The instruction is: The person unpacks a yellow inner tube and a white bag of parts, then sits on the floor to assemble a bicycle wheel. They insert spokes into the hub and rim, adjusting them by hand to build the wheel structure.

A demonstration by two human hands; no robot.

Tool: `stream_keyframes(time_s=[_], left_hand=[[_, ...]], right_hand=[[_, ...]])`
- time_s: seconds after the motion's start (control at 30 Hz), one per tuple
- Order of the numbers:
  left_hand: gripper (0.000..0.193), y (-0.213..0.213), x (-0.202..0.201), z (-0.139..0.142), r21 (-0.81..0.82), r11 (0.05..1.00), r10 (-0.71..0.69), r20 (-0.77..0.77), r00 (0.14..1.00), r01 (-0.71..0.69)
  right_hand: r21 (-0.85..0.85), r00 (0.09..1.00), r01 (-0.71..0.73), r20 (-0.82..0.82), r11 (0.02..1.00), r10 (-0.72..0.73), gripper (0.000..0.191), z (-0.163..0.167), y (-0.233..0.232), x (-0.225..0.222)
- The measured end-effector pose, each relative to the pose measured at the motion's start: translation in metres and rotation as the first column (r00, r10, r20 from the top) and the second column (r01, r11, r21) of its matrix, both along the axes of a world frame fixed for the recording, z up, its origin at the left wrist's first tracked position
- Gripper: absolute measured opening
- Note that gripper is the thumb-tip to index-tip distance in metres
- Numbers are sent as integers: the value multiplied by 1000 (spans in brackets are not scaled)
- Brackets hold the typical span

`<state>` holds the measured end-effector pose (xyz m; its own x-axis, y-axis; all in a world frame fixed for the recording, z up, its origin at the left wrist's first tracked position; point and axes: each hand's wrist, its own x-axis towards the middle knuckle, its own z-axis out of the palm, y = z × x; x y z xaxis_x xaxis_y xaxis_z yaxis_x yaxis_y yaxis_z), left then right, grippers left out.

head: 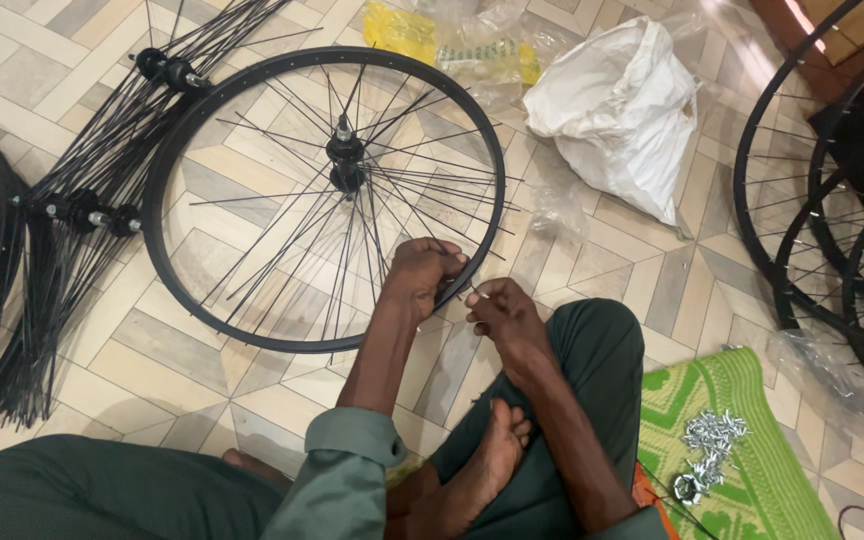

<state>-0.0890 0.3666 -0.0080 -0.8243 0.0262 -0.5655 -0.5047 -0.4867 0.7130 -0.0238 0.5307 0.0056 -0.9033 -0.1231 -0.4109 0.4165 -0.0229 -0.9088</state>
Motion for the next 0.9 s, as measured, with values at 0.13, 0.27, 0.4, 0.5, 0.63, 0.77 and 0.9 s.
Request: stream_keyframes(time_s=[0.13, 0.27, 0.4, 0.5, 0.63, 0.77, 0.9], left_hand=[[11, -1, -3, 0, 38, 999, 19, -10, 1000, -18], [8, -3, -6, 1, 75, 997, 18, -18, 1000, -17], [8, -4, -8, 0, 130, 991, -14, 5, 1000, 13], [11, -5, -9, -3, 161, 987, -3, -6, 1000, 4], [11, -4, -12, -12, 200, 980, 16, 14, 1000, -18], [10, 2, -17, -15, 171, 984, 57, -11, 998, -54], [10, 7, -13, 11, -44, 996, 76, -140, 987, -82]], right_hand=[[-51, 987, 34, 161, 998, -26, 40, 1, 1, -2], [-61, 969, -109, 218, 992, 120, 55, 6, 0, 4], [-107, 903, -343, 237, 933, 359, 47, 11, -14, 14], [-135, 885, -381, 233, 915, 403, 39, 13, -28, 18], [-153, 897, -333, 251, 930, 363, 32, 12, -34, 18], [-112, 937, -284, 176, 952, 301, 23, 7, -31, 15], [-151, 958, -239, 123, 959, 258, 18, 7, -27, 13]])
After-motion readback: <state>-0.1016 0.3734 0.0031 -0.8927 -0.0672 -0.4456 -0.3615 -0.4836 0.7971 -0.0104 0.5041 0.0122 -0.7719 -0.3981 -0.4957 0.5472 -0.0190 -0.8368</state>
